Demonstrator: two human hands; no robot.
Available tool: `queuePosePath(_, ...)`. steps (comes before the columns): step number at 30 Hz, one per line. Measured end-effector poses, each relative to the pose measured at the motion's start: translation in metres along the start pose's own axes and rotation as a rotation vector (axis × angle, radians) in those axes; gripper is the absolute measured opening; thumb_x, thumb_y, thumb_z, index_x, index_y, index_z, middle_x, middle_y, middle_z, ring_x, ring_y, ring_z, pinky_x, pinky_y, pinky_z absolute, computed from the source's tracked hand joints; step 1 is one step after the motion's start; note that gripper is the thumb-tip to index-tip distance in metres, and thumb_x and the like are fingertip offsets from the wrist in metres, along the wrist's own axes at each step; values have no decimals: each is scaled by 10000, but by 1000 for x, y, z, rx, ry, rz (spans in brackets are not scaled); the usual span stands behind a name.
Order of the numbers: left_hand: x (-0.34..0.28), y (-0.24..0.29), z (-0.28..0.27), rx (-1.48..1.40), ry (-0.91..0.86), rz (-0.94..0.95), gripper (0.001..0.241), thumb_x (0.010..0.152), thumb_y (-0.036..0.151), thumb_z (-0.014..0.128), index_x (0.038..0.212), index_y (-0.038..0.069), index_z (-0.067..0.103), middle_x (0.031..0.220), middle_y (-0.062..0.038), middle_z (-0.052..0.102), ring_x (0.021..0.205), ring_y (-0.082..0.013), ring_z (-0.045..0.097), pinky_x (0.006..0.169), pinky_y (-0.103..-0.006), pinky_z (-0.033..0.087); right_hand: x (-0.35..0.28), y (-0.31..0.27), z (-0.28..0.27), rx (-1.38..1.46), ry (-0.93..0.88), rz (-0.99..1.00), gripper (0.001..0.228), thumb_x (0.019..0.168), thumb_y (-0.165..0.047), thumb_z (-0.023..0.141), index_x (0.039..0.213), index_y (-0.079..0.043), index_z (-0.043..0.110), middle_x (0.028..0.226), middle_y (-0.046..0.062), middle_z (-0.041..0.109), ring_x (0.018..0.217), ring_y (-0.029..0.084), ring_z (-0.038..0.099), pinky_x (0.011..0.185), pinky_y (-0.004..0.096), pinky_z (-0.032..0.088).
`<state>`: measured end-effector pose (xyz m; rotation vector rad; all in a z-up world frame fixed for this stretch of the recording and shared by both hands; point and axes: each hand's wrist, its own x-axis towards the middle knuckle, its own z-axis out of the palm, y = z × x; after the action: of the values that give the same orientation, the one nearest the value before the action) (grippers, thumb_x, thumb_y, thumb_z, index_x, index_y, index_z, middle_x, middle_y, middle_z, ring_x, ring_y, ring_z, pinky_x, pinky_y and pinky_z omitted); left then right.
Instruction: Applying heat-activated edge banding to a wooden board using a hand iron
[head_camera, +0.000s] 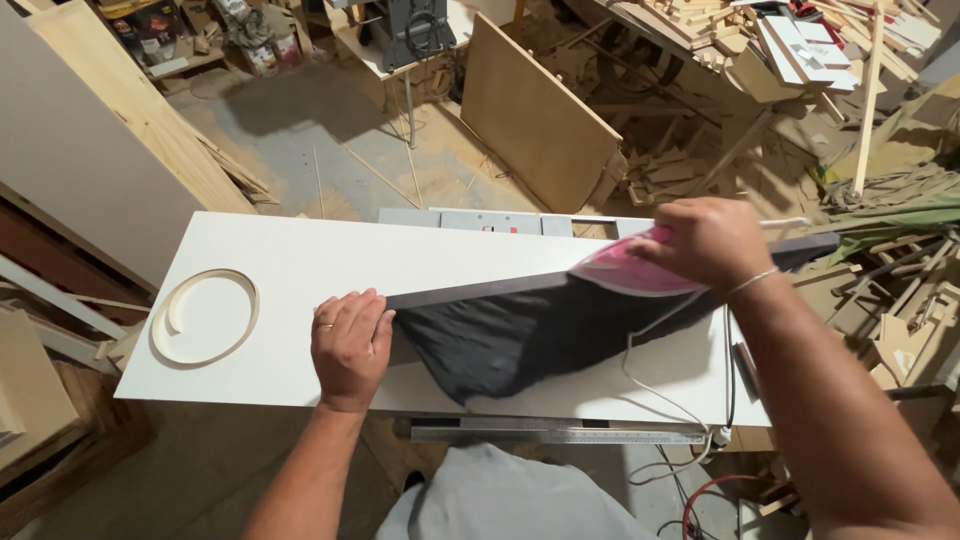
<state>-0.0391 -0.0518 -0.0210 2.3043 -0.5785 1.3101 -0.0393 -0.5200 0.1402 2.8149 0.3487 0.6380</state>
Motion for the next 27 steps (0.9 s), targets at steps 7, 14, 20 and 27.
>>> queuePosePath(7,4,4,-3,18,18,3,190,927,278,775,1033,120,771,1038,-47,744,1015,-255,678,998,-405,513,30,-78,-13,113,68,-53,435,792,-708,688,758,-281,611,718,-88,643,760,159,701,701,308,555)
queuePosePath(14,0,0,2,7,32,8,202,951,304,746,1039,124,766,1053,-43,740,1021,-252,680,1007,-403,507,57,-152,-17,239,160,-117,432,801,-663,701,722,-249,603,672,-30,613,680,220,687,626,371,545)
queuePosePath(20,-2,2,2,-8,40,-28,284,957,321,734,1138,102,736,1022,-74,726,1006,-262,682,1002,-412,519,73,-199,-25,313,189,-122,441,783,-641,708,703,-216,618,642,9,606,638,267,678,588,403,535)
queuePosePath(27,3,3,-2,-14,30,-16,399,995,355,674,1272,67,683,1004,-119,708,1009,-277,680,1005,-429,524,81,-219,-32,371,159,-89,449,770,-637,695,695,-198,640,629,38,603,635,315,674,576,433,526)
